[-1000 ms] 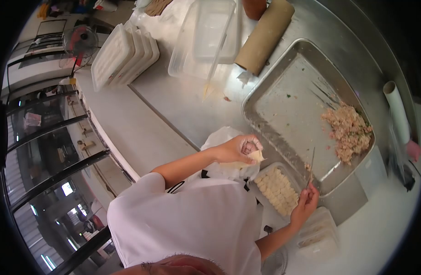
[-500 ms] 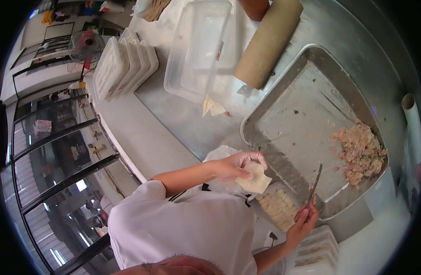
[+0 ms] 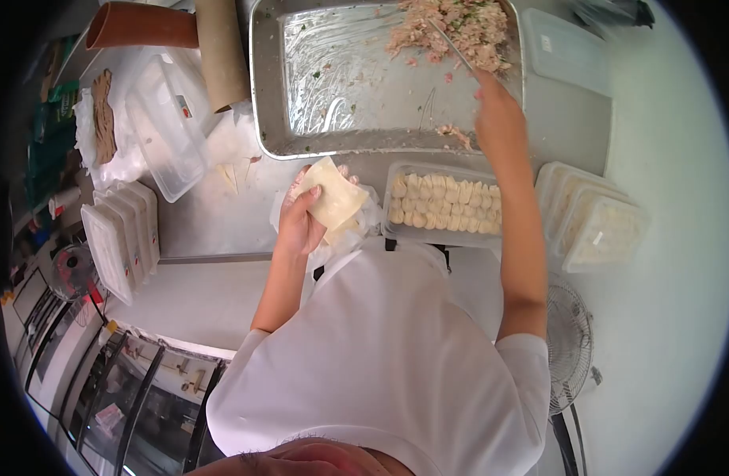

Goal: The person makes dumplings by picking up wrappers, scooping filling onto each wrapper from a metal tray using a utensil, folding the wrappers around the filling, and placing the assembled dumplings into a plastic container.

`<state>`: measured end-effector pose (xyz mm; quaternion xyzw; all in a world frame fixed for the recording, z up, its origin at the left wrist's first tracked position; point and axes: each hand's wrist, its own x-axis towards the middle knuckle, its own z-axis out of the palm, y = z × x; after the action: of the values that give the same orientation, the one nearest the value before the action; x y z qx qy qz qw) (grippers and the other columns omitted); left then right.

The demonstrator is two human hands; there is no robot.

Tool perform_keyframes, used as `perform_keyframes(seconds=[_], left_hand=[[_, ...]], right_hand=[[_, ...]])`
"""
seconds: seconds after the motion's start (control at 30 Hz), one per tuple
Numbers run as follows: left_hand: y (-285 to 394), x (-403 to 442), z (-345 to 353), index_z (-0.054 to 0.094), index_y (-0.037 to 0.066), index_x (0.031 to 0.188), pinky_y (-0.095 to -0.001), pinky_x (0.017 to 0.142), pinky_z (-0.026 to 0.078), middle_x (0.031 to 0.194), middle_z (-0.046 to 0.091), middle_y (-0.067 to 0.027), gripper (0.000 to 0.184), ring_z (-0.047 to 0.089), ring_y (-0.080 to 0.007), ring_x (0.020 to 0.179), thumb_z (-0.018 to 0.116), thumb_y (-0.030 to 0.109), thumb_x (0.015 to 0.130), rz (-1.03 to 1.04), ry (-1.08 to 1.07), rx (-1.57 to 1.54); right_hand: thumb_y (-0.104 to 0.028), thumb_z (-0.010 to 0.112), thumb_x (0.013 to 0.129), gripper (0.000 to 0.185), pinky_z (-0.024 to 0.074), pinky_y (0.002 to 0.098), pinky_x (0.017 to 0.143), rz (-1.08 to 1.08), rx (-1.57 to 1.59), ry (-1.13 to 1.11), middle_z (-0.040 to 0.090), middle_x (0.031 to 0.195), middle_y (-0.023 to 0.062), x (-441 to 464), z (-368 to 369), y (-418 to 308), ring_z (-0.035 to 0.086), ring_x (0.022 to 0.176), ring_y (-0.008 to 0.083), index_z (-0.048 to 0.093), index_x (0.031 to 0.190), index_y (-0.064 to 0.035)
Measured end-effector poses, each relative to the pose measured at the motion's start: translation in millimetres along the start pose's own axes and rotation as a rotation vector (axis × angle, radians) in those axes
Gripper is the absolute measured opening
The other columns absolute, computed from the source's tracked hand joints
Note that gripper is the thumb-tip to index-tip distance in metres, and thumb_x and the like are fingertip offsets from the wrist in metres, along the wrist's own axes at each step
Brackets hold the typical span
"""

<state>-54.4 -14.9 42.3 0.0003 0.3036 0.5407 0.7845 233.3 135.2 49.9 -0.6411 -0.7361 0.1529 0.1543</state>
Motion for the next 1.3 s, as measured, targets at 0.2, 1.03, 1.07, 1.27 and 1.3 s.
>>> perform_keyframes(seconds=[0.2, 1.03, 1.07, 1.27, 1.3], left_hand=[[-10.7, -27.9, 6.1, 0.032, -0.003, 0.136, -0.0481, 0.109, 0.038, 0.133, 0.048, -0.0232, 0.05, 0.047, -0.0388, 0.126, 0.05, 0.012, 0.092, 0.071, 0.127, 0.02], [-24.0, -43.2, -6.5, 0.042, -0.007, 0.133, -0.0402, 0.109, 0.038, 0.132, 0.052, -0.0175, 0.044, 0.05, -0.0289, 0.124, 0.043, 0.01, 0.093, 0.208, 0.218, -0.1], [-25.5, -43.9, -4.5, 0.042, -0.007, 0.133, -0.0405, 0.109, 0.038, 0.132, 0.052, -0.0173, 0.044, 0.05, -0.0292, 0.124, 0.042, 0.01, 0.093, 0.232, 0.262, -0.081], [-33.5, -40.0, -16.6, 0.043, -0.007, 0.132, -0.0412, 0.109, 0.038, 0.132, 0.053, -0.0169, 0.044, 0.05, -0.0288, 0.124, 0.041, 0.012, 0.092, 0.22, 0.202, -0.104], [-35.1, -39.5, -15.4, 0.043, -0.007, 0.132, -0.0412, 0.109, 0.038, 0.132, 0.053, -0.0169, 0.044, 0.05, -0.0288, 0.124, 0.041, 0.012, 0.092, 0.24, 0.194, -0.105]], right_hand=[[-0.002, 0.044, 0.084, 0.045, 0.0521, 0.0475, 0.073, -0.165, -0.302, -0.169, 0.065, 0.097, 0.0207, 31.3, 48.0, 0.9, 0.065, 0.086, 0.0388, 0.052, 0.127, -0.0122], [-0.012, 0.05, 0.088, 0.023, 0.0428, 0.0284, 0.048, -0.049, 0.362, -0.781, 0.052, 0.059, 0.0005, -15.5, -52.1, 38.8, 0.049, 0.051, 0.0112, 0.066, 0.1, -0.0021], [-0.013, 0.052, 0.086, 0.023, 0.0454, 0.0283, 0.048, -0.008, 0.43, -0.718, 0.055, 0.062, 0.0018, -16.9, -52.7, 45.1, 0.052, 0.053, 0.0117, 0.066, 0.101, -0.0023], [-0.01, 0.051, 0.089, 0.023, 0.0464, 0.0315, 0.06, -0.198, 0.267, -0.448, 0.06, 0.073, 0.0054, -4.4, -35.0, 91.7, 0.054, 0.063, 0.0152, 0.064, 0.106, -0.0012], [-0.011, 0.051, 0.089, 0.024, 0.046, 0.0309, 0.059, -0.384, 0.199, -0.331, 0.059, 0.072, 0.0055, -5.5, -37.2, 90.7, 0.053, 0.063, 0.0146, 0.063, 0.107, -0.0008]])
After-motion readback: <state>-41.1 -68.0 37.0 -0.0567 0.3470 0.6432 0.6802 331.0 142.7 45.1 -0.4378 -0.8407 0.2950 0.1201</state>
